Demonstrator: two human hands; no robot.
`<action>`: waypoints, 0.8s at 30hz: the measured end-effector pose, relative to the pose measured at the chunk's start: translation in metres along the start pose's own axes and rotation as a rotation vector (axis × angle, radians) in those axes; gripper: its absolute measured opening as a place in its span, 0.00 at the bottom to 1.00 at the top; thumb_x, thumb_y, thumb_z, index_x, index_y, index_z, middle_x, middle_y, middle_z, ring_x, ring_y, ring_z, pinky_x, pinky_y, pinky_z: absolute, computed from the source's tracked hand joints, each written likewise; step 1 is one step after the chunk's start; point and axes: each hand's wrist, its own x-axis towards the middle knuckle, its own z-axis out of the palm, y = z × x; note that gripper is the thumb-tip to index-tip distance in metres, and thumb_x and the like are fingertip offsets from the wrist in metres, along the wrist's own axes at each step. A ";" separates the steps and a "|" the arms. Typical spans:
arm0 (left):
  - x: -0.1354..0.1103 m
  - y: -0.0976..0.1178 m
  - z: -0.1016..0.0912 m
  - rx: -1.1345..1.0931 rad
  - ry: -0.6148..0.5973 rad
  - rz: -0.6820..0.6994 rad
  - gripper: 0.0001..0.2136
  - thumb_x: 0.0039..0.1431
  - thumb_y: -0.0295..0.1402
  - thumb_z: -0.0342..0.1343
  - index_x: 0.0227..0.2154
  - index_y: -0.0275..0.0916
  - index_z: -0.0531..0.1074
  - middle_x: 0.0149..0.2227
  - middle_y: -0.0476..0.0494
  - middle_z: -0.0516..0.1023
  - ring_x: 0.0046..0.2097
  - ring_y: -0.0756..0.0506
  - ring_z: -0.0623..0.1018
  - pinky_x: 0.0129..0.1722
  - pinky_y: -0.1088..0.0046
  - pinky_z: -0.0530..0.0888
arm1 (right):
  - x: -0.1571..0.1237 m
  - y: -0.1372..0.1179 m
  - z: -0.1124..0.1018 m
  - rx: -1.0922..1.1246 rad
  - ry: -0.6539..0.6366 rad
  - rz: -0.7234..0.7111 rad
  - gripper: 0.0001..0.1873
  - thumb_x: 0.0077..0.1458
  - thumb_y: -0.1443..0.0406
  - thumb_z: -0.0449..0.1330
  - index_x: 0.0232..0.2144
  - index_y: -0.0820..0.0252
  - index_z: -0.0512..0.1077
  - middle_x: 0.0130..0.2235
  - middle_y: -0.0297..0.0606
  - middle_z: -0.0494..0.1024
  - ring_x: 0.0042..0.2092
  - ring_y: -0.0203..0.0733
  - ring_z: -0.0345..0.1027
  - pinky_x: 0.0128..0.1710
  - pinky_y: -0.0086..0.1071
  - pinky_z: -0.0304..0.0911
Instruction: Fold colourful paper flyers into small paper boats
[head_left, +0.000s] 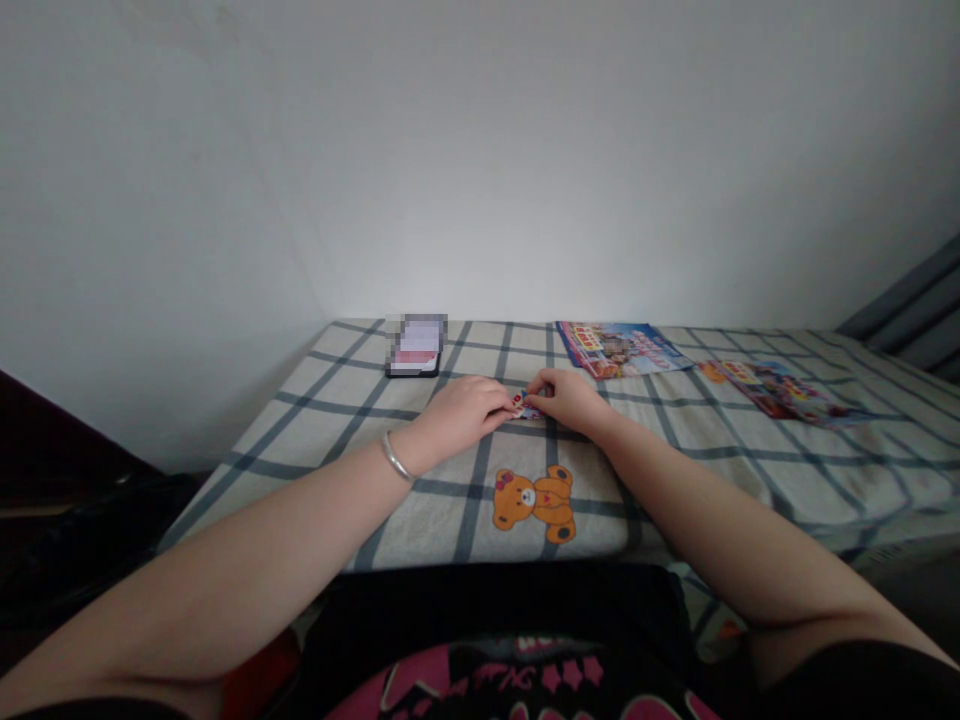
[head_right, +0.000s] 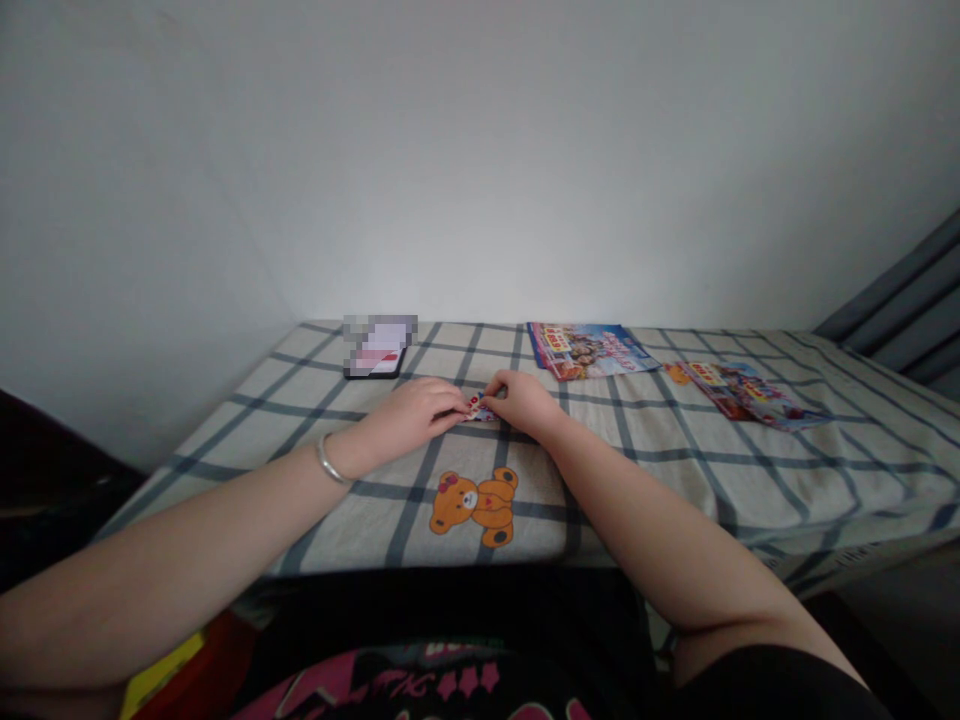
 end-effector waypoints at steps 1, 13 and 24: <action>0.000 0.001 0.000 0.014 -0.005 0.000 0.08 0.67 0.34 0.54 0.41 0.40 0.77 0.42 0.44 0.80 0.46 0.45 0.77 0.50 0.65 0.71 | 0.000 0.000 0.000 0.006 0.004 0.008 0.05 0.51 0.63 0.65 0.30 0.57 0.76 0.28 0.32 0.77 0.29 0.36 0.66 0.29 0.28 0.57; 0.001 0.003 0.000 0.133 -0.032 0.009 0.09 0.67 0.33 0.53 0.43 0.40 0.77 0.44 0.44 0.80 0.46 0.45 0.77 0.50 0.66 0.71 | 0.000 0.000 0.000 0.053 0.004 -0.041 0.07 0.51 0.66 0.63 0.35 0.57 0.77 0.28 0.31 0.78 0.27 0.34 0.65 0.28 0.27 0.57; 0.002 0.003 0.001 0.122 -0.053 -0.012 0.08 0.67 0.31 0.53 0.42 0.38 0.77 0.43 0.44 0.79 0.46 0.45 0.76 0.49 0.66 0.71 | -0.004 0.003 -0.010 -0.023 -0.073 -0.271 0.07 0.52 0.60 0.65 0.32 0.54 0.81 0.32 0.35 0.82 0.34 0.39 0.71 0.35 0.30 0.61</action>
